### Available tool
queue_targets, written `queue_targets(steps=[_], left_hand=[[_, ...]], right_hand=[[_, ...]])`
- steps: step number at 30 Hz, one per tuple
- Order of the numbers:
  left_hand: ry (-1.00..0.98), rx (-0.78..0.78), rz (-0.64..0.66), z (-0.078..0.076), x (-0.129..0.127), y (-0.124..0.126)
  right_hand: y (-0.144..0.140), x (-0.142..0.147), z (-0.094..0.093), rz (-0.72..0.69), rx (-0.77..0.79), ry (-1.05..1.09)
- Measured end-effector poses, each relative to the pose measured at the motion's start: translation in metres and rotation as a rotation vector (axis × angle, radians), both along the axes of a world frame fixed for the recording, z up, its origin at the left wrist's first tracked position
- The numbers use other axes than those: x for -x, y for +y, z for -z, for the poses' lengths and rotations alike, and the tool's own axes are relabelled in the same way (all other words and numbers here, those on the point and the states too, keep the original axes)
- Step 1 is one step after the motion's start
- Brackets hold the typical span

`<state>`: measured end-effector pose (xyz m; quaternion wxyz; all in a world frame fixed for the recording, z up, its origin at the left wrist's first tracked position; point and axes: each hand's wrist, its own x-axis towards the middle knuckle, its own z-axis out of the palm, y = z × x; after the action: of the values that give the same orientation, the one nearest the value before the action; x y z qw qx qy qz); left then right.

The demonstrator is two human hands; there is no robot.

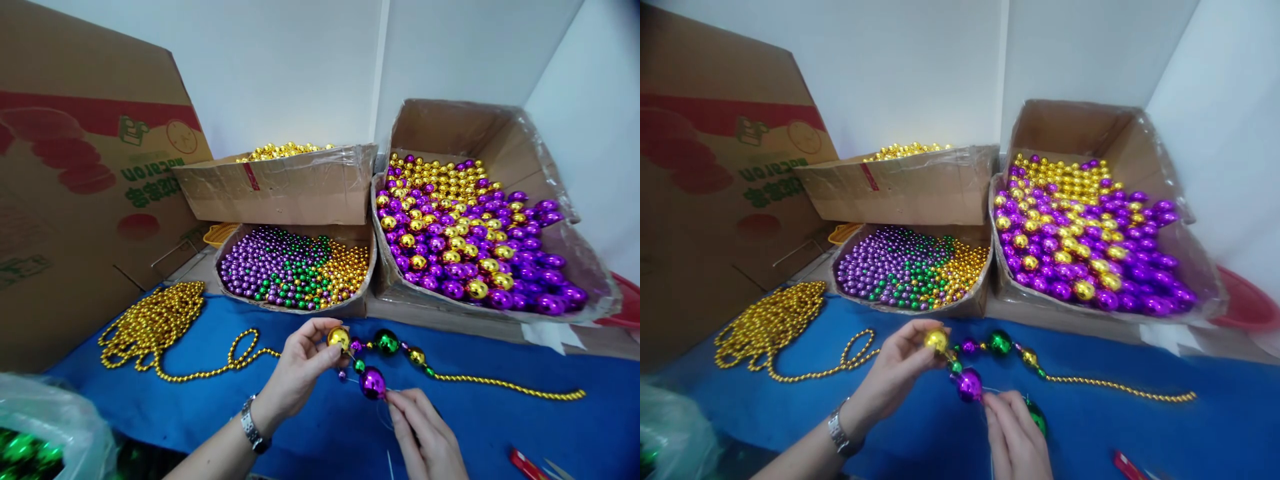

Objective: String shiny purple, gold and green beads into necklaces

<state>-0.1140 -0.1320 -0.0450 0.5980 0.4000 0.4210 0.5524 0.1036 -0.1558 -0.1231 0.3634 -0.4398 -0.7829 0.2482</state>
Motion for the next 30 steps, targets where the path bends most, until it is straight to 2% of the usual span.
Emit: queue_targets(steps=[12, 19, 22, 26, 30], left_hand=[[-0.028, 0.022, -0.004, 0.000, 0.000, 0.000], [0.062, -0.024, 0.042, 0.003, -0.004, -0.002], [0.097, -0.030, 0.035, 0.004, -0.005, -0.004], [0.109, -0.021, 0.033, 0.006, -0.007, -0.004], [0.099, -0.020, 0.074, 0.006, -0.008, -0.002]], right_hand=[[0.000, -0.003, 0.005, -0.007, 0.014, 0.003], [0.002, 0.001, -0.001, -0.018, 0.061, 0.095], [0.001, 0.007, 0.000, 0.042, 0.246, 0.255], [0.000, 0.019, 0.004, 0.135, 0.567, 0.644], [0.002, 0.025, 0.005, 0.091, 0.686, 0.862]])
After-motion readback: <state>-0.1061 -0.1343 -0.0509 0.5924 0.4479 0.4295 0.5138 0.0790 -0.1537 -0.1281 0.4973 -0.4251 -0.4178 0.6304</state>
